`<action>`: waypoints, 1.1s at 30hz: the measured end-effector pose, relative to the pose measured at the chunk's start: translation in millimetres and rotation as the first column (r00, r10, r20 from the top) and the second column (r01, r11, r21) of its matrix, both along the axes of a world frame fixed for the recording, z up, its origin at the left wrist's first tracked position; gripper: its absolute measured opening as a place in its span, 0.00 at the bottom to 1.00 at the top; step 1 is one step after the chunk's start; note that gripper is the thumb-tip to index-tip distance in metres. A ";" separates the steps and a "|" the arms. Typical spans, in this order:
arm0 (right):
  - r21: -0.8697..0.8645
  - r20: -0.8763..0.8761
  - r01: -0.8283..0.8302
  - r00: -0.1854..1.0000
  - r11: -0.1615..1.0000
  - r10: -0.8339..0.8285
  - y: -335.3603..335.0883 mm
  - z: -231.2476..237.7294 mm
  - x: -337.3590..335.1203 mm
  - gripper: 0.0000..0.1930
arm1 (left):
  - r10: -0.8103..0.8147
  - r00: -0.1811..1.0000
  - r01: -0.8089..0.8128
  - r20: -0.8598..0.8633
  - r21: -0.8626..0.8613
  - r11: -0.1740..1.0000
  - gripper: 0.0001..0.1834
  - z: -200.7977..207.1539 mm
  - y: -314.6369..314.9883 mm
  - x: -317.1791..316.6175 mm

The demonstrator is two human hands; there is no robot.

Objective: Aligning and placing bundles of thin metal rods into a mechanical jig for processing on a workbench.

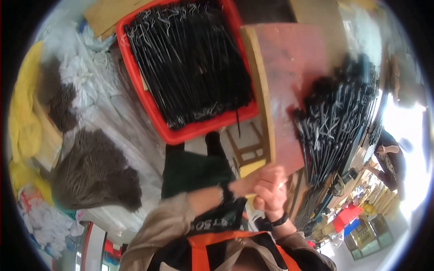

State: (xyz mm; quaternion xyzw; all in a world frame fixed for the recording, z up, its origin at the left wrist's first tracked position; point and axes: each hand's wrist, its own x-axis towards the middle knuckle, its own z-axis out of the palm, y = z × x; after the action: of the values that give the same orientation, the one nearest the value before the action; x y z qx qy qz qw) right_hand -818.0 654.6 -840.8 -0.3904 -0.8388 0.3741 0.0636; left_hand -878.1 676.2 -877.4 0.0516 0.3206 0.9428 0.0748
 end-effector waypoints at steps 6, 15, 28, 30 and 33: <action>-0.089 0.087 0.287 0.956 0.954 -0.279 -4.3 -195.6 -158.1 0.18 | -0.859 0.512 0.295 -0.028 -0.933 0.206 0.12 -67.1 -207.5 -107.7; 0.098 0.311 0.191 0.926 0.977 -0.212 19.9 -337.9 -151.4 0.18 | -0.666 0.583 0.412 0.465 -0.876 -0.251 0.10 -128.6 -250.2 -143.1; -0.307 -0.103 0.060 0.990 0.950 -0.095 -2.0 -177.8 -65.4 0.12 | -0.818 0.361 0.406 0.447 -0.865 -0.294 0.10 -98.1 -179.4 -125.3; -0.300 -0.053 0.042 0.997 0.953 -0.060 5.0 -99.3 -34.5 0.11 | -0.761 0.474 0.459 0.444 -0.862 -0.217 0.10 -89.6 -173.0 -114.9; -0.207 -0.017 0.021 1.000 0.978 -0.025 40.6 0.1 31.3 0.09 | -0.842 0.348 0.458 0.412 -0.858 -0.231 0.10 -59.4 -139.3 -90.8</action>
State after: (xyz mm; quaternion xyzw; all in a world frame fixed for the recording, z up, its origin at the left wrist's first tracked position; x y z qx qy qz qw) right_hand -786.7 695.3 -840.8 -0.4011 -0.7901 0.4621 0.0351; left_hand -969.0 537.0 -936.8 0.3239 0.7077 0.3317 0.5331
